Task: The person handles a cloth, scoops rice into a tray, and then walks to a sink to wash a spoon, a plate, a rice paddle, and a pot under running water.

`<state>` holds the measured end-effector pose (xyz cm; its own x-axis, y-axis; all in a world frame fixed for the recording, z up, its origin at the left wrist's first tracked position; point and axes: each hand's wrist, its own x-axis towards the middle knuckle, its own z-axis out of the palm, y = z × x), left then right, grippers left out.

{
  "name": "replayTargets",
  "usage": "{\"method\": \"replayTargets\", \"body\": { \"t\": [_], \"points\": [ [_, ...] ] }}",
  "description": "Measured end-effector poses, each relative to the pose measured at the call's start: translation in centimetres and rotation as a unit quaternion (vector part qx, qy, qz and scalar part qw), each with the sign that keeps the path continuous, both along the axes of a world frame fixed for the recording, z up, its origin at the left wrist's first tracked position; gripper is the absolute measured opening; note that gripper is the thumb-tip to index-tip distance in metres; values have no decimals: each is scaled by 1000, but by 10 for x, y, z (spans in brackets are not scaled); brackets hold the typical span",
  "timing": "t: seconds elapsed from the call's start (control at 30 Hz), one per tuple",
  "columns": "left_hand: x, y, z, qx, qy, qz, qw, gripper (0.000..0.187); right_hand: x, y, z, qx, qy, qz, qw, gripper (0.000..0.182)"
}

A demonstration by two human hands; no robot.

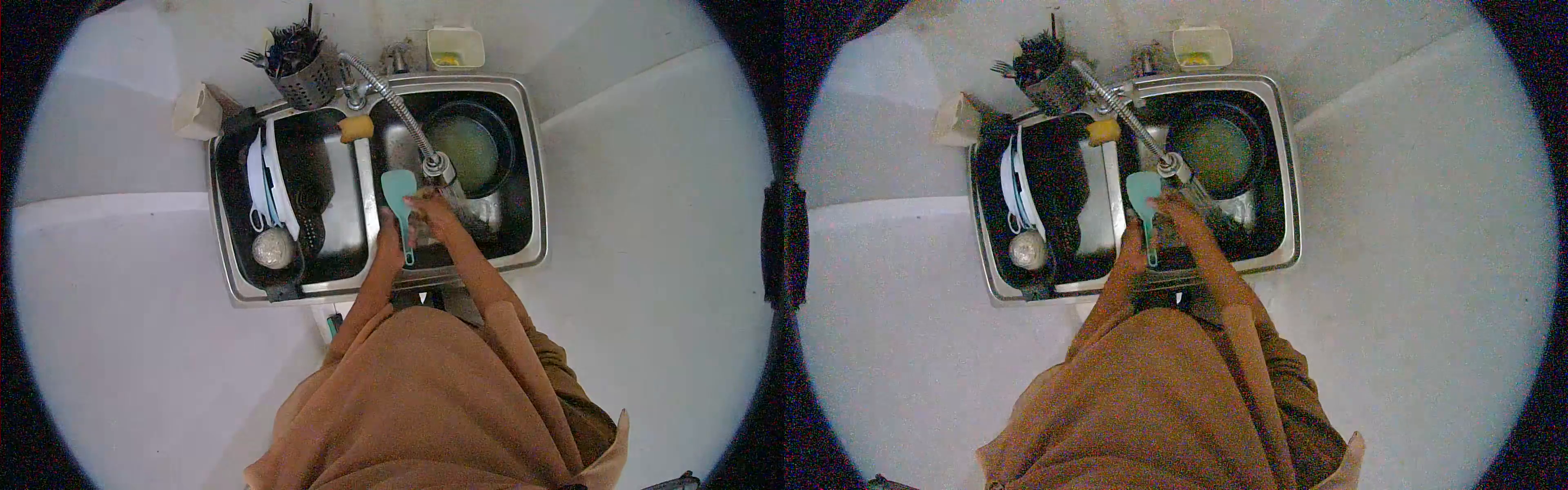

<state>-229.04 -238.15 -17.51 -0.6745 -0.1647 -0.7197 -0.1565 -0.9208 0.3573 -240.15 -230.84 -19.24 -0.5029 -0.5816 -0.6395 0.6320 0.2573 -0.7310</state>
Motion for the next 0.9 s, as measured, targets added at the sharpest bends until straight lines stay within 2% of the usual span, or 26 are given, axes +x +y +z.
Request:
{"method": "replayTargets", "body": {
  "t": [0.03, 0.07, 0.13, 0.17, 0.2, 0.3, 0.4, 0.47, 0.6, 0.67, 0.7, 0.8, 0.9],
  "points": [
    [-5, 2, 11, -17, -5, 30, 999, 34, -1, 1, -11, 31, 134, 52, 989, 21],
    [-8, 2, 17, -34, -10, 61, 998, 34, -1, 1, -17, 59, 266, 103, 957, 22],
    [-7, 0, 8, -103, -62, 8, 993, 32, 3, 3, -30, 102, 365, 91, 921, 23],
    [-6, -2, 1, -138, -87, -18, 986, 31, 10, 1, -18, 116, 337, 30, 934, 23],
    [-5, -3, -7, -137, -63, -5, 989, 30, 15, 0, -7, 131, 308, -33, 942, 23],
    [-7, 0, -17, -110, 8, 47, 993, 29, 29, 4, 22, 178, 539, 31, 823, 21],
    [-15, 9, -21, -33, 41, 123, 991, 30, 30, -2, 40, 124, 677, 89, 720, 26],
    [-13, 6, -34, 24, 19, 167, 985, 32, 40, 5, 34, 96, 683, 115, 715, 28],
    [-13, -3, -12, -50, 65, 81, 993, 34, 63, 36, 37, 81, 675, 193, 707, 28],
    [-15, 7, 4, -69, 61, 87, 992, 34, 53, 27, 23, 82, 657, 121, 740, 30],
    [-16, 12, -3, -77, 39, 92, 992, 34, 48, 21, 22, 82, 644, 84, 756, 31],
    [-18, 16, -19, -105, -18, 89, 990, 32, 33, 10, 36, 136, 621, 110, 764, 30],
    [-22, 9, -7, -159, -32, 61, 985, 27, 50, 29, 36, 94, 658, 88, 742, 30]
  ]
}}
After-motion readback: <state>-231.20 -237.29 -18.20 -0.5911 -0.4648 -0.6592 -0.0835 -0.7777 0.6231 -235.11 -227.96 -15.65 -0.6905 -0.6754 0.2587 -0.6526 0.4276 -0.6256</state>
